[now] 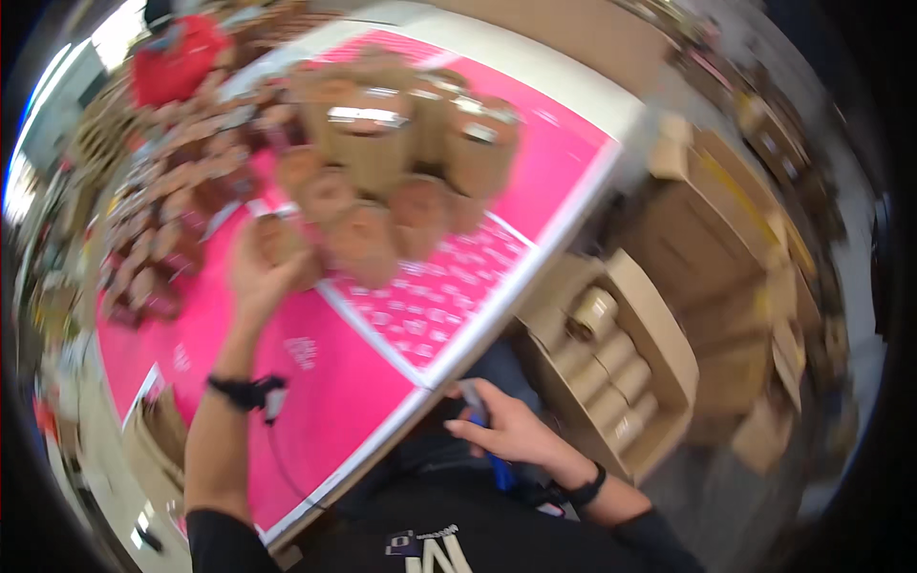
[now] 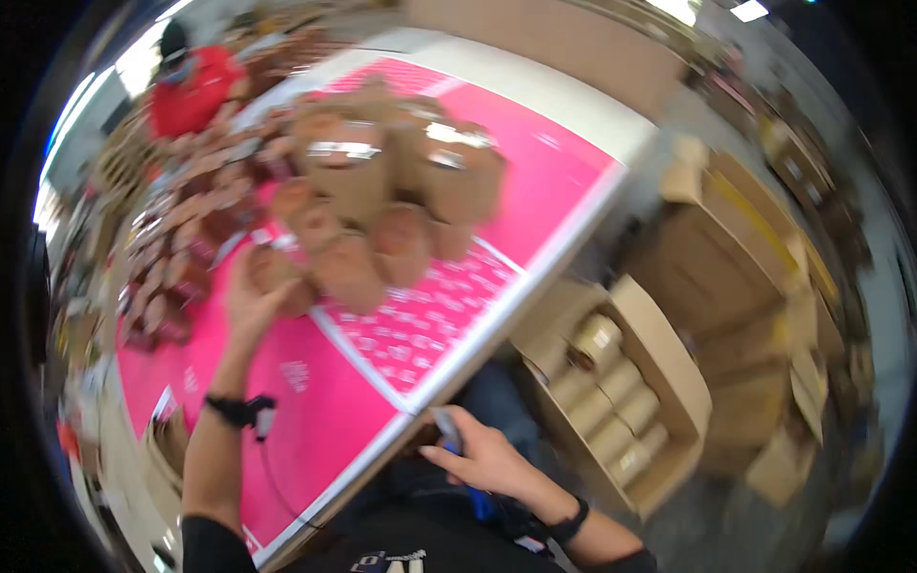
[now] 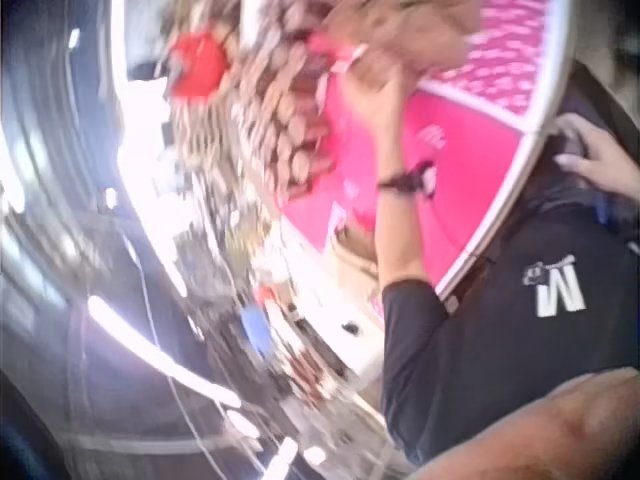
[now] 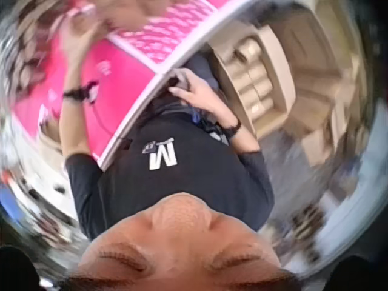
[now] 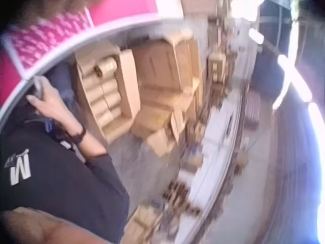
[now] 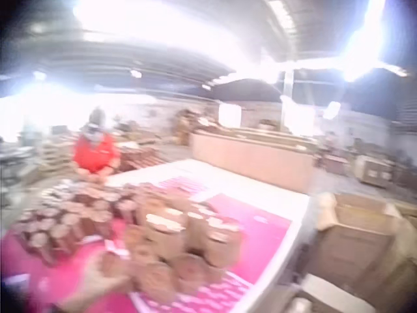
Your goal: The person wraps brown cylindrical objects with cardboard, using a utility knife to cut the cardboard to size and secure it around the cylinders.
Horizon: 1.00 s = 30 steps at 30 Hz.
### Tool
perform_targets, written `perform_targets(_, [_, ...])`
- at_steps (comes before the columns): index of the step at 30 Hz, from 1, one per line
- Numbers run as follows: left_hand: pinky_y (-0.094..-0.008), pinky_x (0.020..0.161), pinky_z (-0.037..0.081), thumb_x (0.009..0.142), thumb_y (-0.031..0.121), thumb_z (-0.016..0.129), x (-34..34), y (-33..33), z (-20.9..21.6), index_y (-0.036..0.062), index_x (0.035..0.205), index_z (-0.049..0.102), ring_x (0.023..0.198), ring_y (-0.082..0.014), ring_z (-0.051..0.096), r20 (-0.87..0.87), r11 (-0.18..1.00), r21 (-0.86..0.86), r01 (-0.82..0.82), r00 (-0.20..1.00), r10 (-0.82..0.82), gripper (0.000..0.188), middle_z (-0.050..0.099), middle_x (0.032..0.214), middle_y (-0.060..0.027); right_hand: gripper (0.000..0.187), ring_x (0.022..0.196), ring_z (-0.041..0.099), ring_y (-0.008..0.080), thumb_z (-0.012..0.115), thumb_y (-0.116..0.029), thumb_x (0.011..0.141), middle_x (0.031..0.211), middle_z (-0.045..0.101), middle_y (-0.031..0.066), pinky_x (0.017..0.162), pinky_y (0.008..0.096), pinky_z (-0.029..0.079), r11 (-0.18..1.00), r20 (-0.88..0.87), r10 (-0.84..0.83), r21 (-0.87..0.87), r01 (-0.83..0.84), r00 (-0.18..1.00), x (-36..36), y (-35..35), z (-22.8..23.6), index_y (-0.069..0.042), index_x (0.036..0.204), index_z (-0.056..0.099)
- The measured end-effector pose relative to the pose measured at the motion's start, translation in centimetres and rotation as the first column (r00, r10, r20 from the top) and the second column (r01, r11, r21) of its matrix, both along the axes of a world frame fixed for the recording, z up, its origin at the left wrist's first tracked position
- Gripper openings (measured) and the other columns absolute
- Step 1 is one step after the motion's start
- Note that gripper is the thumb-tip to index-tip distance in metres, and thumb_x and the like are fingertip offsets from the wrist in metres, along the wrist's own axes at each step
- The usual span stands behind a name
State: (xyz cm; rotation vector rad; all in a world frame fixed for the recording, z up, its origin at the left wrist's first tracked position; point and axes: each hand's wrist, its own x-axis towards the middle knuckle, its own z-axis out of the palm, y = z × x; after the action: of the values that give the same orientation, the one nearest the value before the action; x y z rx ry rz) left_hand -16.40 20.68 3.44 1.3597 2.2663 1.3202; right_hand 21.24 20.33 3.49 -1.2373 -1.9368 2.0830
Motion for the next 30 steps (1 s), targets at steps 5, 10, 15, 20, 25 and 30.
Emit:
perform_targets(5, [-0.0382, 0.099, 0.049, 0.082, 0.009, 0.080, 0.3, -10.3, 3.0, 0.0011, 0.137, 0.046, 0.118, -0.0268, 0.059, -0.013, 0.987, -0.091, -0.131, 0.991, 0.130, 0.064, 0.059, 0.127, -0.0161, 0.054, 0.063, 0.063, 0.0112, 0.068, -0.020, 0.097, 0.088, 0.063, 0.0061, 0.059, 0.0275, 0.054, 0.964, -0.136, 0.049, -0.251, -0.082, 0.990, 0.8, -1.8, -2.2, -0.010, 0.141, 0.040])
perform_targets(10, [-0.0400, 0.102, 0.044, 0.074, 0.016, 0.086, 4.7, -17.2, 0.5, 0.0014, 0.120, 0.055, 0.117, -0.0311, 0.056, -0.226, 0.986, -0.109, -0.129, 0.969, 0.101, 0.057, 0.055, 0.128, -0.0193, 0.059, 0.075, 0.067, 0.0132, 0.063, -0.011, 0.097, 0.099, 0.065, 0.0079, 0.068, 0.0271, 0.056, 0.914, -0.279, 0.136, -0.335, -0.229, 0.951, 0.4, -2.5, -5.2, -0.007, 0.147, 0.033])
perform_targets(15, [-0.0451, 0.098, 0.050, 0.063, 0.019, 0.094, 11.0, -19.1, 1.6, 0.0058, 0.124, 0.054, 0.123, -0.0380, 0.055, -0.351, 0.983, -0.130, -0.128, 0.933, 0.075, 0.074, 0.051, 0.136, -0.0220, 0.050, 0.072, 0.068, 0.0121, 0.071, -0.018, 0.096, 0.097, 0.070, 0.0072, 0.064, 0.0268, 0.056, 0.903, -0.145, 0.167, -0.375, -0.210, 0.975, 2.1, 0.0, -4.8, -0.005, 0.139, 0.049])
perform_targets(20, [-0.0475, 0.099, 0.051, 0.061, 0.019, 0.096, 10.7, -22.1, 0.3, 0.0067, 0.140, 0.044, 0.125, -0.0392, 0.054, -0.152, 0.992, -0.123, 0.007, 0.988, -0.026, 0.095, 0.050, 0.137, -0.0226, 0.034, 0.066, 0.069, 0.0165, 0.076, -0.020, 0.090, 0.088, 0.070, 0.0089, 0.061, 0.0313, 0.056, 0.966, 0.253, -0.258, 0.053, 0.253, 0.932, 9.6, 4.7, -5.9, -0.003, 0.117, 0.064])
perform_targets(25, [-0.0458, 0.099, 0.050, 0.065, 0.020, 0.094, 9.9, -20.5, -1.8, 0.0039, 0.140, 0.044, 0.125, -0.0384, 0.054, -0.183, 0.999, 0.011, 0.033, 0.983, -0.031, 0.092, 0.053, 0.133, -0.0225, 0.023, 0.076, 0.067, 0.0171, 0.066, -0.011, 0.092, 0.083, 0.067, 0.0086, 0.066, 0.0360, 0.052, 0.511, 0.135, -0.587, 0.827, 0.236, 0.798, 11.5, 5.9, -4.6, -0.005, 0.114, 0.064])
perform_targets(30, [-0.0460, 0.101, 0.048, 0.065, 0.019, 0.093, 10.6, -19.3, -0.6, 0.0032, 0.136, 0.046, 0.131, -0.0389, 0.051, -0.247, 0.998, 0.065, 0.015, 0.969, 0.002, 0.087, 0.053, 0.132, -0.0231, 0.027, 0.074, 0.065, 0.0103, 0.063, -0.017, 0.101, 0.087, 0.067, 0.0038, 0.065, 0.0267, 0.053, 0.959, -0.025, -0.194, 0.207, 0.195, 0.981, 3.1, 2.4, -1.0, -0.004, 0.124, 0.061])
